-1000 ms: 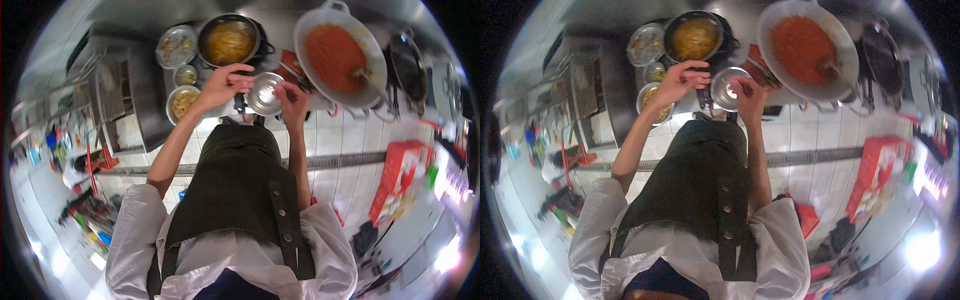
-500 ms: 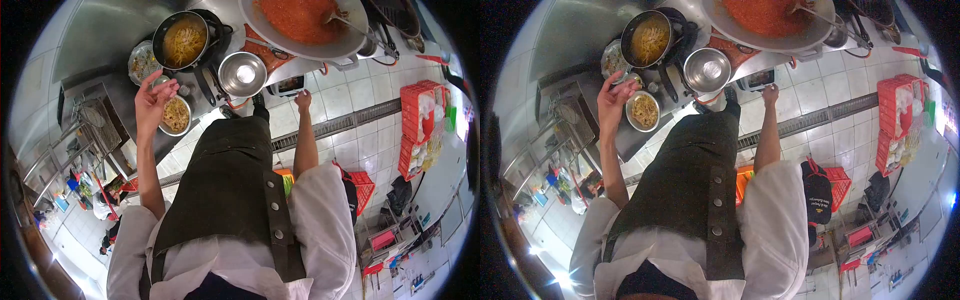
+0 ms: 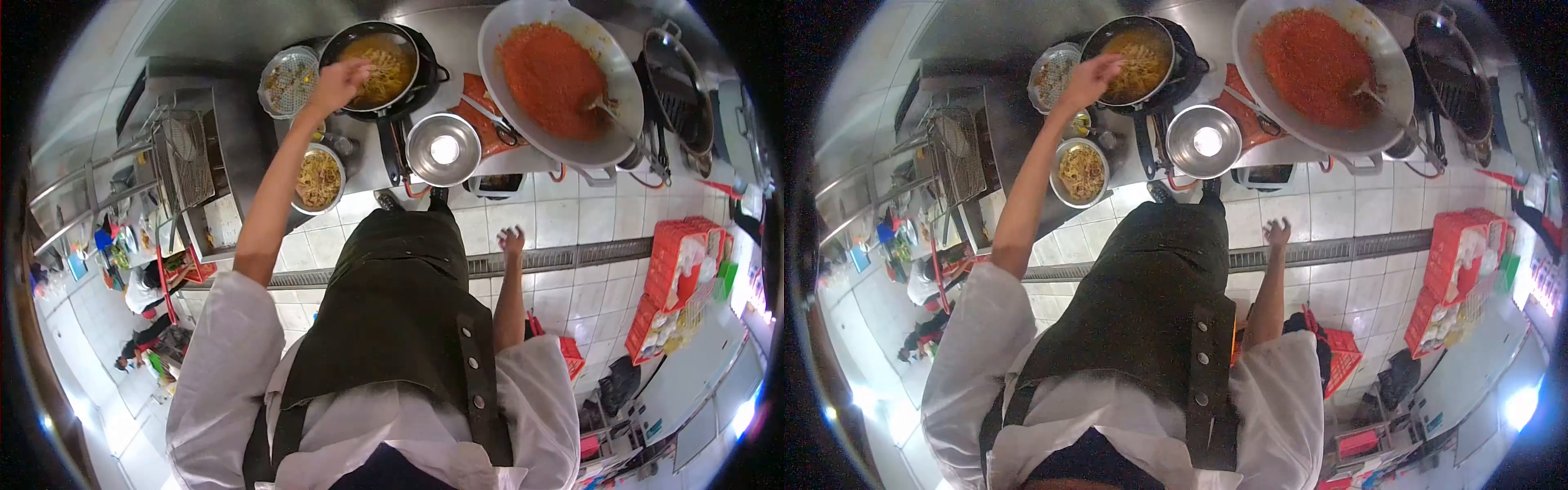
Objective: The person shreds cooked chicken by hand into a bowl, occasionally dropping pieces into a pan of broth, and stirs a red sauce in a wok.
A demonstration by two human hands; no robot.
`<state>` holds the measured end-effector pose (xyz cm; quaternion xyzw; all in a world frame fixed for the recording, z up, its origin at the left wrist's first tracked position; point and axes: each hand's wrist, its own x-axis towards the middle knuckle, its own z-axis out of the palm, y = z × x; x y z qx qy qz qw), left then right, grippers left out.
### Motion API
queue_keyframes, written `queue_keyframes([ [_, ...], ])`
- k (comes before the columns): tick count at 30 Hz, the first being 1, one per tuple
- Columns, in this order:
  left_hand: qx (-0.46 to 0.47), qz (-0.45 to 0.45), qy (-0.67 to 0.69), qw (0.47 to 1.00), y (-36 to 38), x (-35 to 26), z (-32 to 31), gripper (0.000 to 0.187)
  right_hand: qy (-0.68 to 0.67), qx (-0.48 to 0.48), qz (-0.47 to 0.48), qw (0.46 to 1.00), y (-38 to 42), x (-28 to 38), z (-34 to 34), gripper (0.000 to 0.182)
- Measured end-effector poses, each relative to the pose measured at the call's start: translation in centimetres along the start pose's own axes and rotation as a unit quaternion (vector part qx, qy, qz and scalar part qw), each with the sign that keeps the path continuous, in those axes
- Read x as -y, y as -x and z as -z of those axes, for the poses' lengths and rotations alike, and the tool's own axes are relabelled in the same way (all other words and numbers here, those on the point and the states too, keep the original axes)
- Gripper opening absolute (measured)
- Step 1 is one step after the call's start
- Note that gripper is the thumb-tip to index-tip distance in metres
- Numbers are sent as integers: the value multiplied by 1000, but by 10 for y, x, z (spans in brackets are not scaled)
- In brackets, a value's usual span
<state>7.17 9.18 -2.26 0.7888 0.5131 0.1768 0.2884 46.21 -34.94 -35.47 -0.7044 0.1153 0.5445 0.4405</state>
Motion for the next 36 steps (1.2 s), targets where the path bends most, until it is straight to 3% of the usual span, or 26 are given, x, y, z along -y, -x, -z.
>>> queue_keyframes([
  [2,39,36,-48,997,-7,2,-3,35,-2,81,30,996,-23,-62,43,52],
  [4,33,56,-27,998,-4,0,2,34,187,175,210,944,1,-81,65,46],
  [5,6,55,18,998,5,-4,7,34,55,141,51,987,23,-61,54,45],
  [6,-21,56,61,996,15,-5,13,33,-77,100,-114,985,53,-36,42,44],
  [8,-98,102,130,981,47,6,25,27,113,53,-22,992,93,-24,28,39],
  [9,-142,119,146,972,69,9,32,26,-79,190,-85,975,46,-56,64,40],
  [11,-248,156,150,944,116,49,29,26,-24,143,-101,984,66,-44,53,40],
  [12,-251,192,130,940,148,80,17,25,3,118,-110,987,82,-36,46,40],
  [13,-253,222,112,935,178,117,1,24,139,83,-50,986,95,-29,34,37],
  [15,-25,337,50,940,244,238,-56,33,182,73,-32,980,107,-21,20,36],
  [17,52,399,-46,914,267,205,-65,45,200,55,-20,978,131,-5,4,34],
  [18,70,415,-94,902,279,184,-69,52,-17,94,10,995,125,-18,7,32],
  [19,43,406,-147,901,284,170,-70,57,109,107,54,987,137,-11,-2,31],
  [20,16,396,-198,896,287,161,-72,62,234,118,93,960,154,0,-17,30],
  [21,-57,350,-235,905,289,162,-75,52,292,140,113,939,166,5,-35,29],
  [23,-18,358,-130,924,290,206,-82,42,404,184,147,884,189,13,-79,27],
  [24,3,364,-76,928,294,226,-85,37,377,219,137,890,234,32,-128,29],
  [25,-36,288,-123,949,299,233,-85,23,406,277,166,855,254,35,-164,29],
  [27,2,299,-20,954,296,237,-62,23,377,353,138,845,292,28,-251,28],
  [28,21,302,30,953,294,237,-48,23,376,398,182,817,298,13,-290,28],
  [29,-58,272,74,958,298,233,-42,21,375,443,224,783,304,-2,-328,29],
  [32,-82,321,221,917,294,196,4,22,463,403,398,682,302,-51,-441,51],
  [33,-108,292,300,902,301,215,-8,23,405,375,492,673,278,-85,-470,48],
  [35,-115,343,383,850,305,218,-8,24,376,345,540,669,267,-112,-501,41],
  [36,-117,363,423,822,303,220,-6,24,409,343,502,680,262,-118,-509,38],
])
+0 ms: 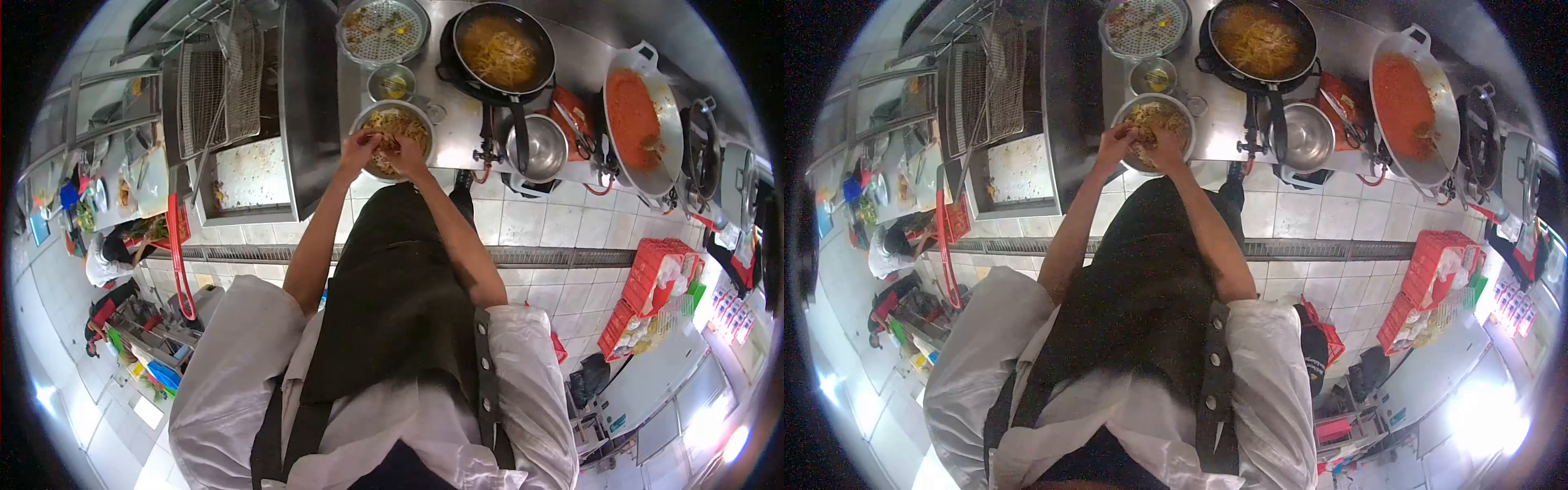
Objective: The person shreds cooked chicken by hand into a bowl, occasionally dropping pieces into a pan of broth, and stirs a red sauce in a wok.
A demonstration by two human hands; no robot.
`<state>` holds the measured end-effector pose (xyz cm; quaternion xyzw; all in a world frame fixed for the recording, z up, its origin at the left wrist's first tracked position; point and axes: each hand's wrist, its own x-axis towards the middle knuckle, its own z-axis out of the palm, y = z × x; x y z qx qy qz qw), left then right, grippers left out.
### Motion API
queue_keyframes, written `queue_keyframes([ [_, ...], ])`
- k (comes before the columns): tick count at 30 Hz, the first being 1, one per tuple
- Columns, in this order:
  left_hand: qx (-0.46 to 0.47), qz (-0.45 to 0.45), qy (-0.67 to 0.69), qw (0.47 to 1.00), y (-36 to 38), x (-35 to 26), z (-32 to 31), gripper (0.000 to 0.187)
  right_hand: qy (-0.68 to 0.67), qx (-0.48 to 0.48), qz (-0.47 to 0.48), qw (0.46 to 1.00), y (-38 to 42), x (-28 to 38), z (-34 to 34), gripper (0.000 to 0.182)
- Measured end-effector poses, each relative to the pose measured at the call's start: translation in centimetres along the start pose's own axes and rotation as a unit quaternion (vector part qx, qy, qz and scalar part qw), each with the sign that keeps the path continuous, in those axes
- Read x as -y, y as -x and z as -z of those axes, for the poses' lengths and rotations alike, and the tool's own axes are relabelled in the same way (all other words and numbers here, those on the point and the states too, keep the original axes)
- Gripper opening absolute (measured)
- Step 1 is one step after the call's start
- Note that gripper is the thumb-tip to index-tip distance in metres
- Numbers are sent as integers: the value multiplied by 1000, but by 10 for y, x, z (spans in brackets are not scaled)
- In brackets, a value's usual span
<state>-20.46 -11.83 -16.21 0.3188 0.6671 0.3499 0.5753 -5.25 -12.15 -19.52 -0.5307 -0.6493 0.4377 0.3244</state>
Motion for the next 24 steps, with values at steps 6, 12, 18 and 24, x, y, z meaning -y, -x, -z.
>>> queue_keyframes([
  [6,55,-1,-26,998,10,-9,6,26,27,-35,-38,998,17,-8,-6,27],
  [12,91,21,96,991,15,18,0,25,-39,-65,-127,989,12,-24,-9,30],
  [18,105,9,2,994,1,21,18,32,-87,-1,-210,974,11,-59,-5,35],
  [24,165,75,181,967,-8,28,2,46,-227,-14,-150,962,15,-11,4,44],
])
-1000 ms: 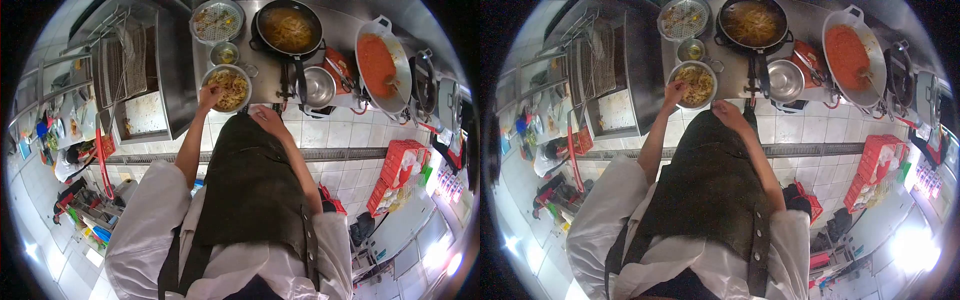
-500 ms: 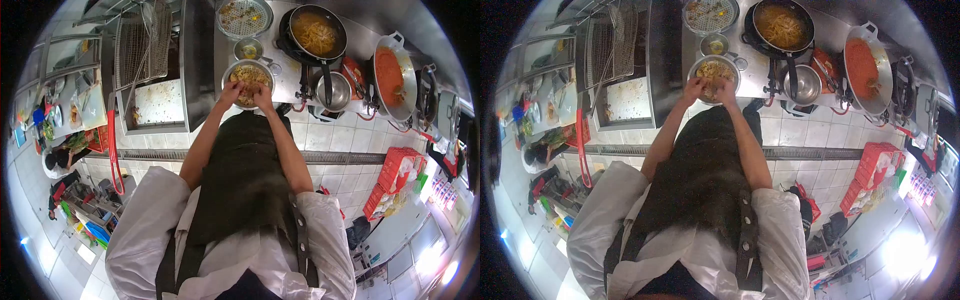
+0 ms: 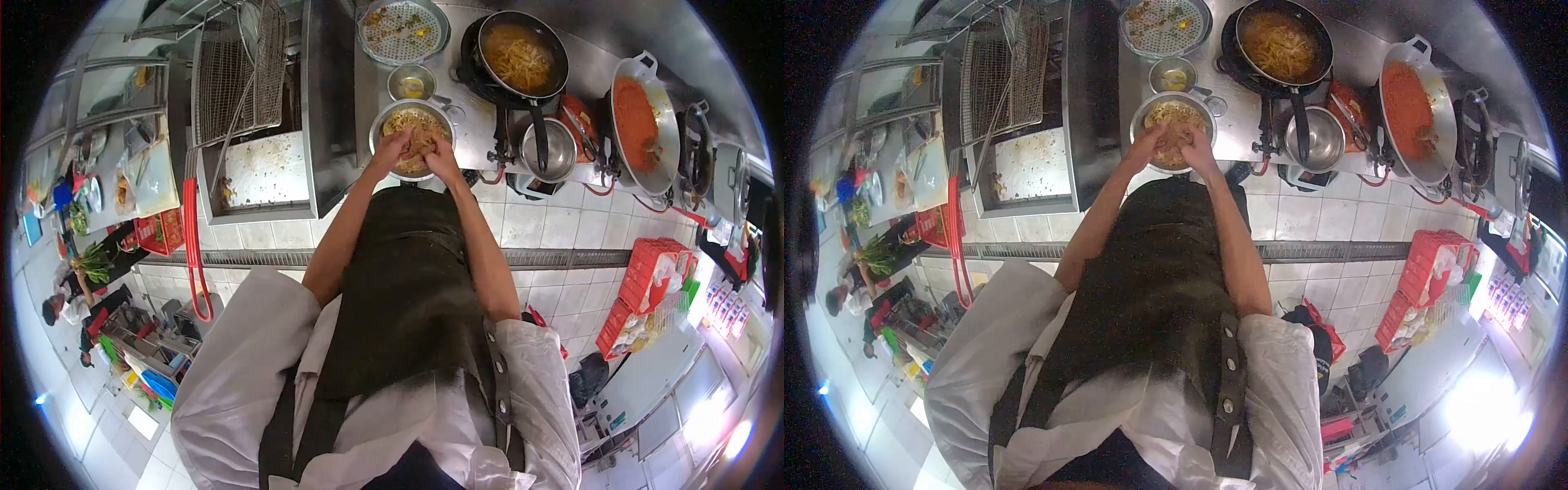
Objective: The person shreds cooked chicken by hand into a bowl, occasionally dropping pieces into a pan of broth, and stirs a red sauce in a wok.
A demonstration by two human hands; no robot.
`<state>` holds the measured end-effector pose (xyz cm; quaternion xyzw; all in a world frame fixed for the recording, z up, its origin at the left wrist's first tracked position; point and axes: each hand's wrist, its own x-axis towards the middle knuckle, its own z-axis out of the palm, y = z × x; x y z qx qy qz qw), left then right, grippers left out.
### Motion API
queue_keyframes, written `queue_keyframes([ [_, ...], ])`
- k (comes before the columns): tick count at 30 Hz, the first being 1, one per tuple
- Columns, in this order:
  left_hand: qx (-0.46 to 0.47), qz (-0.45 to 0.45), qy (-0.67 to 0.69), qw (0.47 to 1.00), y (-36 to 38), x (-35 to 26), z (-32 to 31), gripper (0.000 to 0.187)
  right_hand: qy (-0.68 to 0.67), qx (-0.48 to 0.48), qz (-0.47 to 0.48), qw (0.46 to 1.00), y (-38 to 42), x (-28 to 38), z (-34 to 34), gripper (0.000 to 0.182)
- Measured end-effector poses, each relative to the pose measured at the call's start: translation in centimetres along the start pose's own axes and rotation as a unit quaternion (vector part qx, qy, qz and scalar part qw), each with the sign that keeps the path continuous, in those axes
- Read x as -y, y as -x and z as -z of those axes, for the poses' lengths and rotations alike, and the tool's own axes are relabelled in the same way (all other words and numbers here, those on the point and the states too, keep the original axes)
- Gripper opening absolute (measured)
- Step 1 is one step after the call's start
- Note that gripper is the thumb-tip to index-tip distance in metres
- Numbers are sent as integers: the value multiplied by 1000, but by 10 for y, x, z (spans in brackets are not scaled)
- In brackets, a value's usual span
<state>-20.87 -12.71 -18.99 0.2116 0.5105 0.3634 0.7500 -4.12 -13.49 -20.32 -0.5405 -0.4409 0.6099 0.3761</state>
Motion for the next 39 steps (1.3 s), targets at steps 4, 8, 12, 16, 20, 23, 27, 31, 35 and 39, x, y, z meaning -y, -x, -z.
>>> queue_keyframes([
  [4,12,10,-87,996,14,-15,-12,42,177,42,71,981,0,0,6,21],
  [8,27,-38,-130,990,4,12,12,36,262,34,110,958,4,10,0,18],
  [12,-19,-52,-86,995,22,9,11,29,304,30,76,949,8,33,-12,23],
  [16,-31,-50,-53,997,23,10,22,25,311,1,31,950,-1,35,-13,24],
  [20,-23,-60,-114,991,26,1,22,27,209,19,-26,977,-12,5,8,30],
  [23,-43,-37,-61,997,23,0,25,19,198,2,-33,980,-23,-38,22,31],
  [27,-64,-56,95,992,33,-22,28,18,134,-19,-58,989,-15,-37,38,25],
  [31,-1,-43,-180,983,21,-28,10,28,52,2,-44,998,-19,-26,31,32],
  [35,25,-21,-166,986,12,-30,-20,25,102,77,18,992,-6,35,6,20],
  [39,78,-7,-119,990,-15,-3,4,28,118,150,-81,978,-12,20,5,25],
])
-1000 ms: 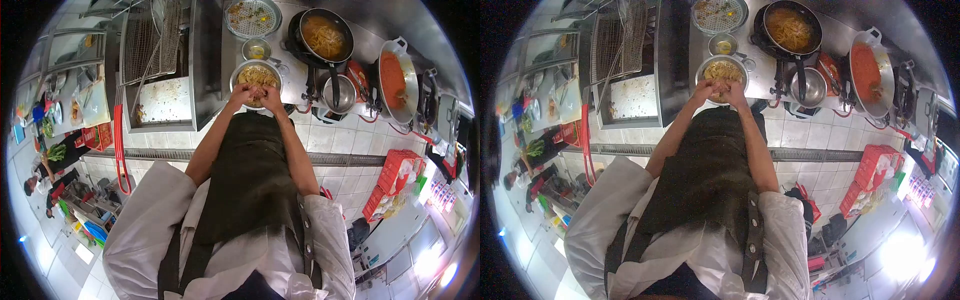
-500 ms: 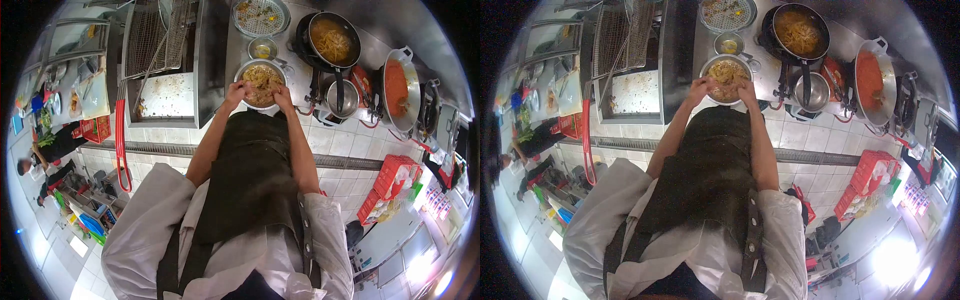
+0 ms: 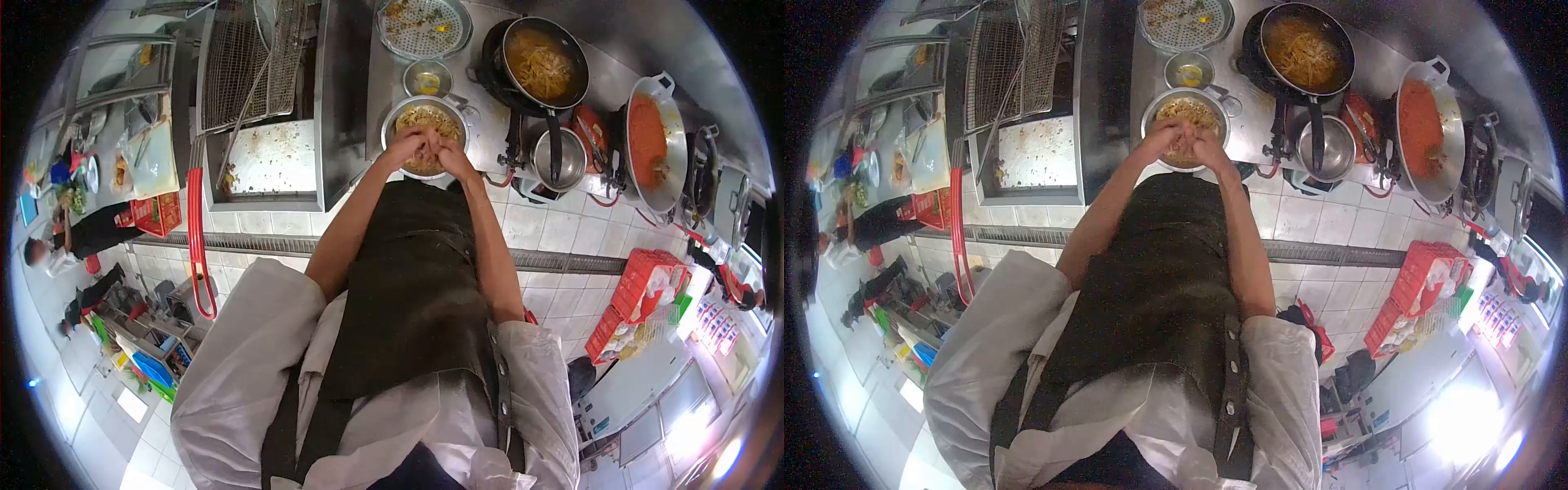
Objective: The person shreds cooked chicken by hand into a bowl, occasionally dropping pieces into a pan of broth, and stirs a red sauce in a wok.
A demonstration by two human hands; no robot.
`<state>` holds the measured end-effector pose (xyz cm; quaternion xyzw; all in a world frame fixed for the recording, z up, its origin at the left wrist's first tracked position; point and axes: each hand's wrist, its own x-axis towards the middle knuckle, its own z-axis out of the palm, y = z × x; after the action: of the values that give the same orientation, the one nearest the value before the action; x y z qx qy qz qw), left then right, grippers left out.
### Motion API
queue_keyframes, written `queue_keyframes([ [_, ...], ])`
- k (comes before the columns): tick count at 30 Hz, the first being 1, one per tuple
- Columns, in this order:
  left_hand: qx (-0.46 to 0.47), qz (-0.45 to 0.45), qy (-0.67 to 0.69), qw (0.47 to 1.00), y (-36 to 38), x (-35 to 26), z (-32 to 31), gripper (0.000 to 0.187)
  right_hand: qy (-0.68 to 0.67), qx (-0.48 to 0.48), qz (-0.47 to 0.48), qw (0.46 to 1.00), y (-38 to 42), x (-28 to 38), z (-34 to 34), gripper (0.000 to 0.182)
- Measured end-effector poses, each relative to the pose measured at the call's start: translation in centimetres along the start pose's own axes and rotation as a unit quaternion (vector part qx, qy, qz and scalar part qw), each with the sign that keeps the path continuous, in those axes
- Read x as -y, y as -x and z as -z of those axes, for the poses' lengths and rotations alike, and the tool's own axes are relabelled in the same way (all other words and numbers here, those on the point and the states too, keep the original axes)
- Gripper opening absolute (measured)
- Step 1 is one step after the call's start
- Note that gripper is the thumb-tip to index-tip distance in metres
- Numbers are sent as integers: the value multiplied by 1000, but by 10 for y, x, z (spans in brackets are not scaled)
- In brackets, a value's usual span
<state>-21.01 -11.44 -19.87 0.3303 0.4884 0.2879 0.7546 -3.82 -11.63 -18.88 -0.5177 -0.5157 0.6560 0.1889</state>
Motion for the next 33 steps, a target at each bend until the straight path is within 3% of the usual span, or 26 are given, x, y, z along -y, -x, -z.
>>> queue_keyframes([
  [4,-68,24,2,997,15,-17,-8,31,-64,-18,7,998,4,16,1,31],
  [6,-32,8,44,999,15,-10,-5,29,-80,-14,57,995,-5,-1,0,40],
  [10,-50,23,126,991,21,-13,-9,25,-40,-88,17,995,-13,-4,-3,34],
  [12,-33,-17,158,987,24,-6,-5,25,-42,-142,-7,989,-15,-12,-2,31],
  [17,-7,-7,244,970,37,-9,1,30,-166,-157,3,974,-2,7,6,21],
  [20,-45,21,344,938,49,-28,-1,33,-231,-164,-20,959,0,-2,15,19],
  [23,-59,-22,336,940,46,-22,9,42,-226,-177,-67,955,13,6,25,20],
  [26,-50,13,240,969,39,-10,16,44,-276,-135,-59,950,17,5,28,23],
  [28,-71,18,79,994,33,-12,7,40,-255,-108,-44,960,16,2,27,22],
  [33,-86,53,-156,983,11,-6,-1,34,-232,-135,-17,963,19,13,13,21],
])
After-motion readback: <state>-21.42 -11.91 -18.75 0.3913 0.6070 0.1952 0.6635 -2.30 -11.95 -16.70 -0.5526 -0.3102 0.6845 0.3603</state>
